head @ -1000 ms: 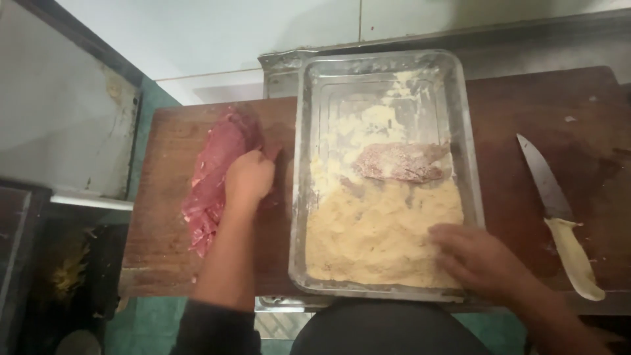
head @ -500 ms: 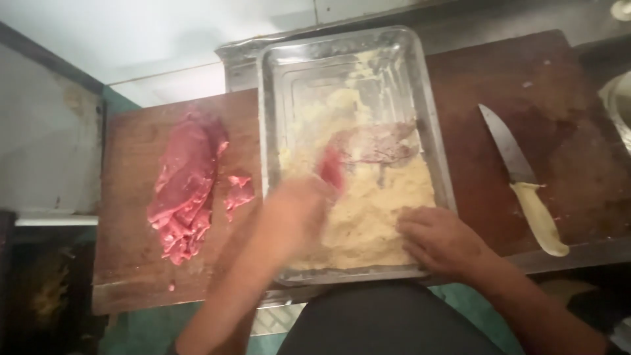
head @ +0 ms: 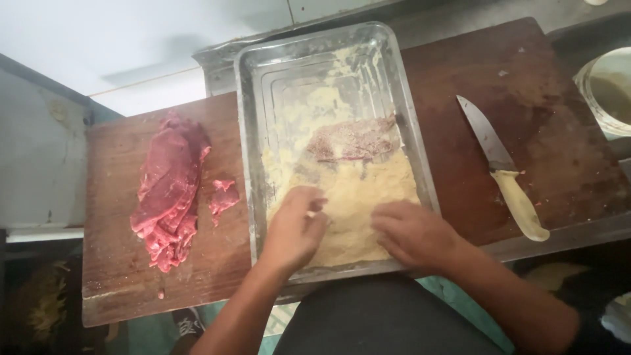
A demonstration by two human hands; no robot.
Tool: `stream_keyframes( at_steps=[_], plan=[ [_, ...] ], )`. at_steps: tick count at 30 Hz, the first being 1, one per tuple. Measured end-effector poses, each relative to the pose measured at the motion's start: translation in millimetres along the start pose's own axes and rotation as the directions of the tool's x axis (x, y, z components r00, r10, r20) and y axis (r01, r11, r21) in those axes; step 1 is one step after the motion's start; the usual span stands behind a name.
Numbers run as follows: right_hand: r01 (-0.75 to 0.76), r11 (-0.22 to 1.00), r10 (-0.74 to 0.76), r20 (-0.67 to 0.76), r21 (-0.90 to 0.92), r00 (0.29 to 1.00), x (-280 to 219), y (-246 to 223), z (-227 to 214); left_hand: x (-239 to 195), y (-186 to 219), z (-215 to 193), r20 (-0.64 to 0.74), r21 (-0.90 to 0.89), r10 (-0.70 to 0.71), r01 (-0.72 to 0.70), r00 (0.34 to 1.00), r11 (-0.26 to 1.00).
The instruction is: Breading slices of raw meat in a tray of breadcrumbs for preparation.
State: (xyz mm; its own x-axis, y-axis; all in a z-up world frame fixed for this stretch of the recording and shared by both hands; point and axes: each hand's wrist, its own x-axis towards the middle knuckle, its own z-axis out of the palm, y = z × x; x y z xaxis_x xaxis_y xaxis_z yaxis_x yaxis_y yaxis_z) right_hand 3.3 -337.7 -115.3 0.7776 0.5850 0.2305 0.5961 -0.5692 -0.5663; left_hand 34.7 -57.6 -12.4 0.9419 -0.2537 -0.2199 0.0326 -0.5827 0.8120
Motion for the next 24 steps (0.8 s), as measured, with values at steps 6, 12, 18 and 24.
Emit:
stream_keyframes(
  at_steps=[6, 12, 18, 24],
  plan=[
    [0.093, 0.933, -0.079, 0.052, -0.347, 0.995, 34, 37, 33, 27, -56, 41, 0.072, 0.621, 0.654, -0.547, 0.753, 0.562],
    [-0.299, 0.939, 0.327, 0.176, -0.169, 0.928, 48, 3, -10, 19, -57, 26, -0.079, 0.285, 0.471, -0.433, 0.878, 0.855],
    [-0.552, 0.793, 0.531, 0.154, 0.258, 0.834, 131, -71, -74, 26, 0, -17, -0.13, -0.206, -0.202, 0.173, 0.971, 0.963],
    [-0.355, 0.856, 0.426, 0.123, -0.377, 0.897, 164, 11, -32, 59, -18, -32, -0.295, 0.657, 0.276, -0.016, 0.915, 0.753]
  ],
)
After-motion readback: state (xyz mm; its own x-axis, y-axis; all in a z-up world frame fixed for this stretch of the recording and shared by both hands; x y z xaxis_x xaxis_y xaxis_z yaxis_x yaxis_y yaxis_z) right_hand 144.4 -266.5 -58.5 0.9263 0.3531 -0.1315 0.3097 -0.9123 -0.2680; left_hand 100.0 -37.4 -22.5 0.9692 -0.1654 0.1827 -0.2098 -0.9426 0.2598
